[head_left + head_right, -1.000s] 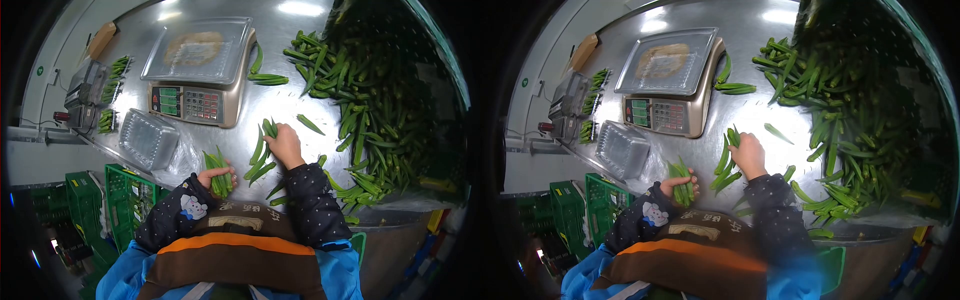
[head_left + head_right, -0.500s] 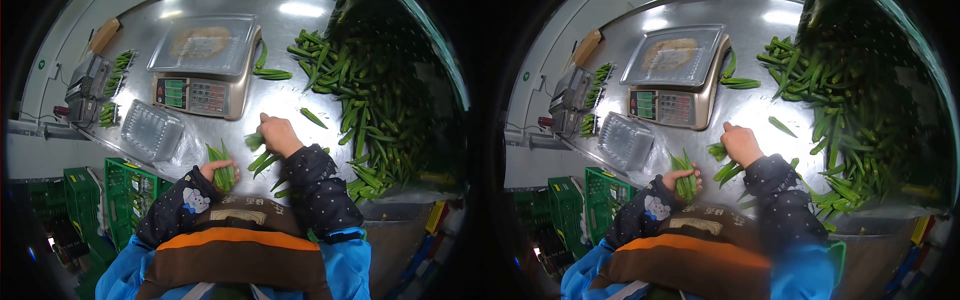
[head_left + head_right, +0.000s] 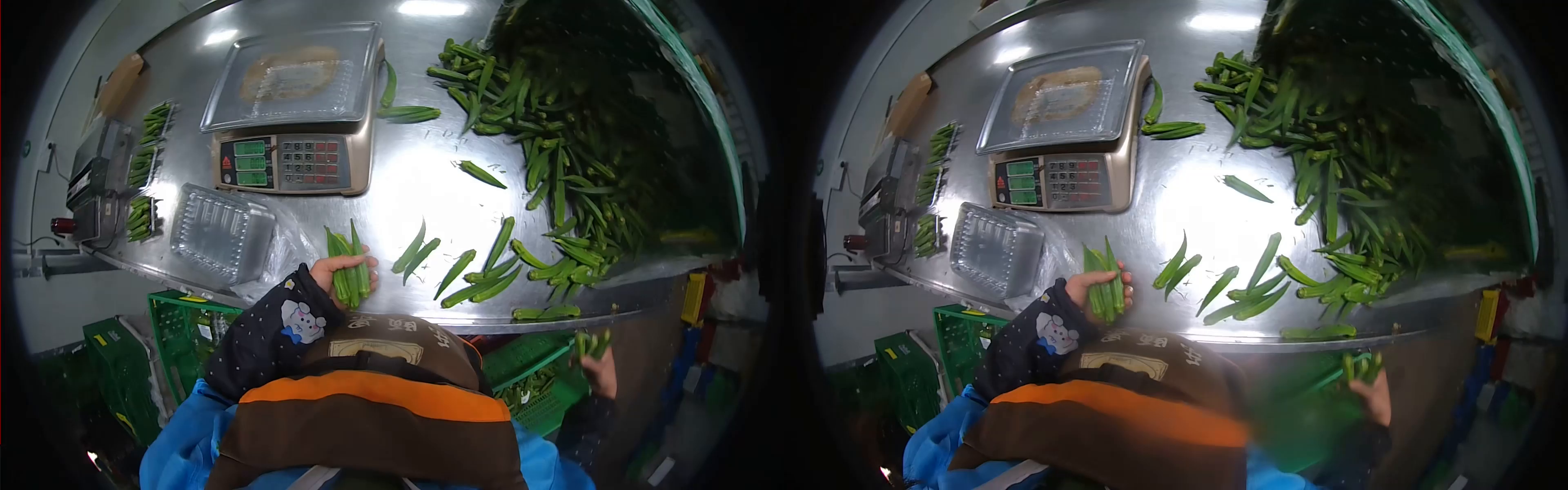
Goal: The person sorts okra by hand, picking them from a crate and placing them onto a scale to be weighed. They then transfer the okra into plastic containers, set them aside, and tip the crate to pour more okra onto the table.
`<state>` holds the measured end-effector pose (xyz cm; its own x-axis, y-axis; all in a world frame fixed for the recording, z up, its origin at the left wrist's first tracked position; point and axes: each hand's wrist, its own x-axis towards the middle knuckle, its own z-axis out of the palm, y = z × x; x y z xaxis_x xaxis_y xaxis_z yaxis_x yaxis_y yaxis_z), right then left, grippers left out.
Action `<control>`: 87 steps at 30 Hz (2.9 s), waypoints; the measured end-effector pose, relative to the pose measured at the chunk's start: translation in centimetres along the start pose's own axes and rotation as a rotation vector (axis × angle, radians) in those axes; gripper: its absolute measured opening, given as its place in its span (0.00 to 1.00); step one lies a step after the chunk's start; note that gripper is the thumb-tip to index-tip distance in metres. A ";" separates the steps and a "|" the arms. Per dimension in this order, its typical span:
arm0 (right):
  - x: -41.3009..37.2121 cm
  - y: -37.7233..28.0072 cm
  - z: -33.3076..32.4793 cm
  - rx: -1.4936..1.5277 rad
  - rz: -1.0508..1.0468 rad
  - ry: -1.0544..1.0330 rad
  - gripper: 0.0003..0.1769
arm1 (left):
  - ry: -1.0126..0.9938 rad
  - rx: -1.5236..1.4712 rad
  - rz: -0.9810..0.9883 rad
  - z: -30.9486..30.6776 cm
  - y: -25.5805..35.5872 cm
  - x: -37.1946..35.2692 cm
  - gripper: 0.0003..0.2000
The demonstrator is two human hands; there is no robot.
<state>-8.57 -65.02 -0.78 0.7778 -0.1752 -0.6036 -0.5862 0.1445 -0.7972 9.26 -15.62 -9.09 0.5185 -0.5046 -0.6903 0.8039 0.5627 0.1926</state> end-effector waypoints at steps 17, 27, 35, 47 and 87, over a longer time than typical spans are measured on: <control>12.3 2.8 28.4 -1.198 -0.425 0.397 0.19 | -0.089 0.370 -0.136 2.2 0.7 1.5 0.22; 6.6 0.5 27.0 -0.150 -0.258 0.084 0.05 | -0.220 0.496 -0.278 1.8 -1.4 4.7 0.16; 8.7 2.7 18.5 -1.211 -0.617 0.367 0.13 | -0.251 0.506 -0.352 3.4 -1.3 2.9 0.21; 5.3 1.9 28.0 -0.164 -0.514 0.062 0.06 | -0.414 0.305 -0.366 4.2 -1.6 3.7 0.26; 9.5 -2.6 12.2 -0.966 -0.699 0.625 0.16 | -0.480 -0.005 -0.378 3.8 1.4 1.6 0.25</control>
<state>3.10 -55.20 -4.37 0.8962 -0.3783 0.2319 -0.2379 -0.8508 -0.4687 12.32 -18.10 -7.27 0.2720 -0.9080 -0.3186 0.9571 0.2897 -0.0083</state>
